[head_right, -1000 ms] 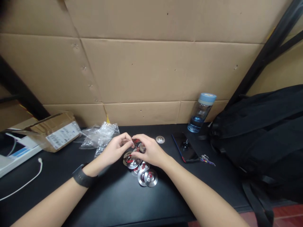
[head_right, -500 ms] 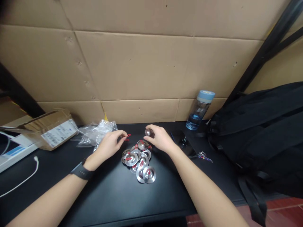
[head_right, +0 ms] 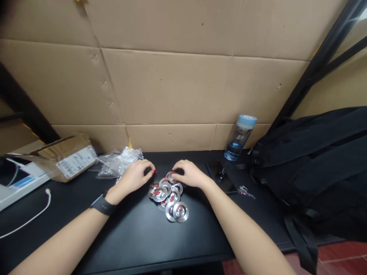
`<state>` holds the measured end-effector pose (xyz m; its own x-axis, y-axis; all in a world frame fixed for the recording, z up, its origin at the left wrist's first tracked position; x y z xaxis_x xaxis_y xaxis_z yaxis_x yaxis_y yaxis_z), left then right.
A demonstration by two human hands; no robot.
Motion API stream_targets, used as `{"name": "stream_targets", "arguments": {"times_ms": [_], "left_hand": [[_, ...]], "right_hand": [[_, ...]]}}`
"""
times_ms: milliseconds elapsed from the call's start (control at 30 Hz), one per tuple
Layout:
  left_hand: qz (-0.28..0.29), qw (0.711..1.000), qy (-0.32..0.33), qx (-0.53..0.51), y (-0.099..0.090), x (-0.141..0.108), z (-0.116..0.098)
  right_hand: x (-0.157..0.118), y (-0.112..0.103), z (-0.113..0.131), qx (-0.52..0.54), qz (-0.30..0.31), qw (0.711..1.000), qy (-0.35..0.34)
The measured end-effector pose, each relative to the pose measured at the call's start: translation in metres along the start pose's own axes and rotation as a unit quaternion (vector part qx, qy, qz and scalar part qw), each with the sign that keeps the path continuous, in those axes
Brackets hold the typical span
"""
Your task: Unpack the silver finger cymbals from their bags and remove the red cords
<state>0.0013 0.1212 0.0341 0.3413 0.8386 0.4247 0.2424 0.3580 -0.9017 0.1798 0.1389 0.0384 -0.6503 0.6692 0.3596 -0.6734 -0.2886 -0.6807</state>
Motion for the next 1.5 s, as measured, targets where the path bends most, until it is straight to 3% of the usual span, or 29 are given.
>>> {"name": "stream_targets", "arguments": {"times_ms": [100,200,367,500,633,967,1033,1100,1167,1233,1300,1400,1500], "left_hand": [[0.000,1.000,0.004,-0.019,-0.004,0.000,-0.006],[-0.005,0.998,0.009,-0.059,-0.012,0.000,-0.016],[-0.014,0.975,0.005,-0.224,-0.023,-0.002,-0.040],[-0.047,0.959,-0.031,-0.278,-0.029,-0.006,-0.044],[-0.061,0.953,-0.048,-0.293,-0.029,-0.008,-0.043],[-0.064,0.981,0.031,-0.181,-0.031,-0.006,-0.053],[-0.054,0.988,0.037,-0.141,-0.028,-0.006,-0.051],[-0.051,0.995,0.023,-0.078,-0.027,-0.005,-0.043],[-0.046,0.999,-0.007,0.000,-0.025,-0.003,-0.029],[-0.025,0.997,-0.036,0.066,-0.020,-0.002,-0.012],[0.002,0.994,-0.054,0.096,-0.012,-0.001,0.003],[0.020,0.993,-0.057,0.099,-0.004,-0.001,0.014],[0.016,0.994,-0.052,0.097,-0.004,-0.001,0.012]], "right_hand": [[0.001,0.006,0.005,0.008,-0.013,1.000,0.001],[0.001,-0.005,0.004,0.081,-0.068,0.994,0.019],[-0.004,-0.006,0.003,0.313,-0.153,0.934,0.076],[-0.006,0.008,0.015,0.362,-0.165,0.914,0.082],[-0.007,0.019,0.014,0.409,-0.152,0.893,0.107],[-0.008,0.035,0.019,0.444,-0.130,0.880,0.109],[-0.006,0.034,0.019,0.430,-0.127,0.888,0.100],[-0.004,0.021,0.013,0.385,-0.142,0.908,0.083],[-0.005,-0.007,-0.001,0.291,-0.177,0.938,0.066],[-0.010,-0.040,-0.021,0.127,-0.206,0.968,0.067],[-0.014,-0.060,-0.050,0.006,-0.186,0.976,0.111],[-0.019,-0.066,-0.081,-0.049,-0.112,0.980,0.158],[-0.018,-0.058,-0.078,-0.056,-0.068,0.985,0.145]]}}
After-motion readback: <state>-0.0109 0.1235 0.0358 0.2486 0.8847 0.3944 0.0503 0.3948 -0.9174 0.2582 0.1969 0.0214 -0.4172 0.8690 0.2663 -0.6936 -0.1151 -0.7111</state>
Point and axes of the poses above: each hand's wrist, its own x-axis towards the middle knuckle, its own y-axis out of the palm, z = x × y, the point moved 10 cm from there along x, towards the middle knuckle, and after that the axes turned 12 degrees about x, right-handed, at the moved point
